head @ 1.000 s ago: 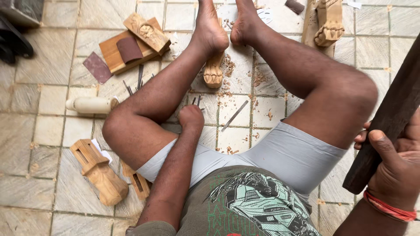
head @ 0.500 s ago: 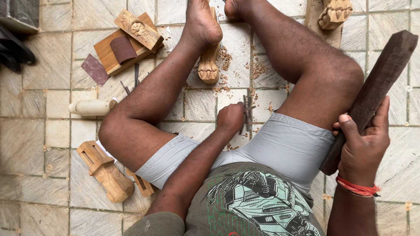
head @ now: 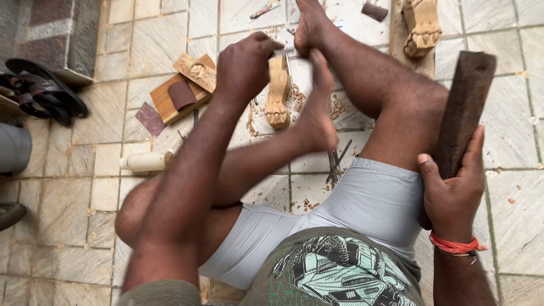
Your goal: The person carves a small wooden piece shaped like a hand using a chisel and mallet. They repeatedly strike the chisel to remove wood shavings and refine the shape of the fingers and palm.
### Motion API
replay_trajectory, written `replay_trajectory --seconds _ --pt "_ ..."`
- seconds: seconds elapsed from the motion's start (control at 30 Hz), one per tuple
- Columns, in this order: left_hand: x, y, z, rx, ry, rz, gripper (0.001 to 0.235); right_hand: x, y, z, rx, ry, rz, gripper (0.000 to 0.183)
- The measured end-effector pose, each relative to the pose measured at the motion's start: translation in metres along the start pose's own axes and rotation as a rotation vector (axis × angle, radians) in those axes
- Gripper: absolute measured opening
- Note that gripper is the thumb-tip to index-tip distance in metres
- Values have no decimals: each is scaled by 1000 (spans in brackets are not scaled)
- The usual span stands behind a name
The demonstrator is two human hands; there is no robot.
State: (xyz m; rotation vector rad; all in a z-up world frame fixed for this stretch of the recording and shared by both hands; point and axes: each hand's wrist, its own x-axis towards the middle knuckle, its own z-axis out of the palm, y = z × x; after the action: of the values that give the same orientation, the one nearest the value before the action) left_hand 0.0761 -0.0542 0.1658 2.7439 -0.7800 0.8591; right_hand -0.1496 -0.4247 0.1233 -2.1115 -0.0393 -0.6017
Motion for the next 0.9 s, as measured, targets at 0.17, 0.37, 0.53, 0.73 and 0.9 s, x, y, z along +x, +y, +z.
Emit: replay_trajectory --seconds 0.17,0.37,0.53,0.73,0.9 --pt "-25 -17 26 700 -823 458 56 -1 2 0 -202 21 -36 85" --pt "-56 -49 99 821 -812 814 83 -5 15 8 -219 38 87 89" --pt "-44 -78 132 704 -752 968 64 5 11 11 -196 13 137 90" --pt "-24 -70 140 751 -571 1183 36 10 12 17 -246 -63 160 93" --pt "-47 -29 108 483 -1071 139 21 1 18 20 -321 -51 80 92"
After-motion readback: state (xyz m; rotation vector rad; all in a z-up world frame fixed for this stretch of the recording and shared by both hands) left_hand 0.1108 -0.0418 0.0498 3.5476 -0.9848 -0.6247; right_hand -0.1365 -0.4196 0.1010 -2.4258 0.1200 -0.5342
